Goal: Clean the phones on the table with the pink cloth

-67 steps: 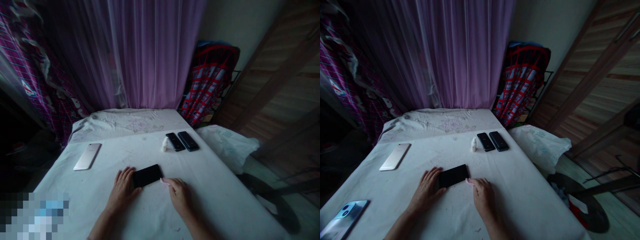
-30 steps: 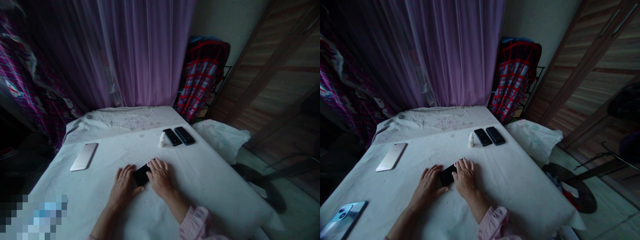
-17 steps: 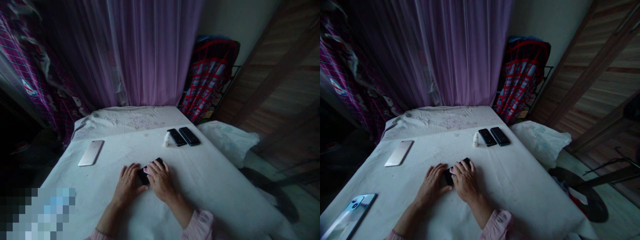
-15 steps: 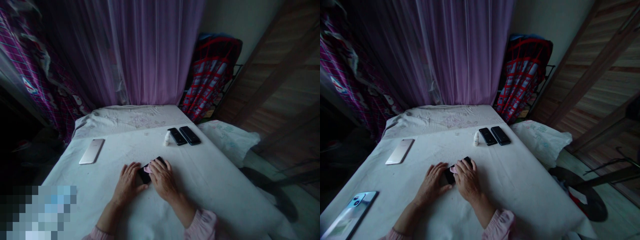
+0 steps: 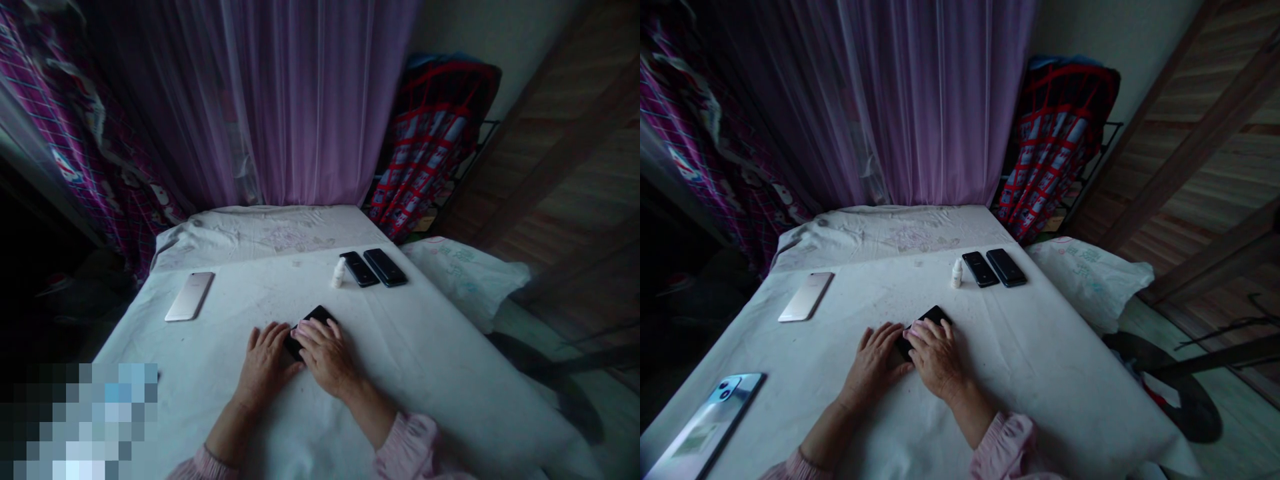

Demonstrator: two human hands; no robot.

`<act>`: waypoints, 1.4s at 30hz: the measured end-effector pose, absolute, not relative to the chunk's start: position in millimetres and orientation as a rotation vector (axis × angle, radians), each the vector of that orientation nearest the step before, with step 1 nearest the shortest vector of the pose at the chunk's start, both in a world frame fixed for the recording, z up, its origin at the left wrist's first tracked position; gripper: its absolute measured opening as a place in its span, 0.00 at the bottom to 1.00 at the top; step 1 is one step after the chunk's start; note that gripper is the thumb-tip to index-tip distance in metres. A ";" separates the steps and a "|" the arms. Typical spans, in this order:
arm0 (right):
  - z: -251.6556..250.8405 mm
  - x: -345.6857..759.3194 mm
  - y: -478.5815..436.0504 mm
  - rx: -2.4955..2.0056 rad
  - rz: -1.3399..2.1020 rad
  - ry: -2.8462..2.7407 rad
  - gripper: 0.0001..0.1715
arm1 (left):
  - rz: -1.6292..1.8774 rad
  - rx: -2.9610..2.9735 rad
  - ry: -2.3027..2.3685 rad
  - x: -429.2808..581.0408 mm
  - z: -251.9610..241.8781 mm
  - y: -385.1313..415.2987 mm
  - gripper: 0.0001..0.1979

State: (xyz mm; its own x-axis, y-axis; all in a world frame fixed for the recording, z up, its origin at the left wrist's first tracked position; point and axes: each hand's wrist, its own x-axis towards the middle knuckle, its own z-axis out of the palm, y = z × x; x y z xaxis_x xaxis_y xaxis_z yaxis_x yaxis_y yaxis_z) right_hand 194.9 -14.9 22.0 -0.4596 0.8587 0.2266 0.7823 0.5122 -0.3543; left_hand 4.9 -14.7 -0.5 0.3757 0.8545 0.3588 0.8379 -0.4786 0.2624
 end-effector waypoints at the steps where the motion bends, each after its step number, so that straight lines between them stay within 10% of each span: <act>1: 22.2 196.6 -11.9 -1.385 0.258 -2.365 0.22 | 0.683 2.564 1.587 5.4 0.8 -14.6 0.32; 42: 34.4 207.9 -31.6 -1.246 0.377 -2.466 0.24 | 0.683 2.520 1.608 5.9 0.0 -10.5 0.27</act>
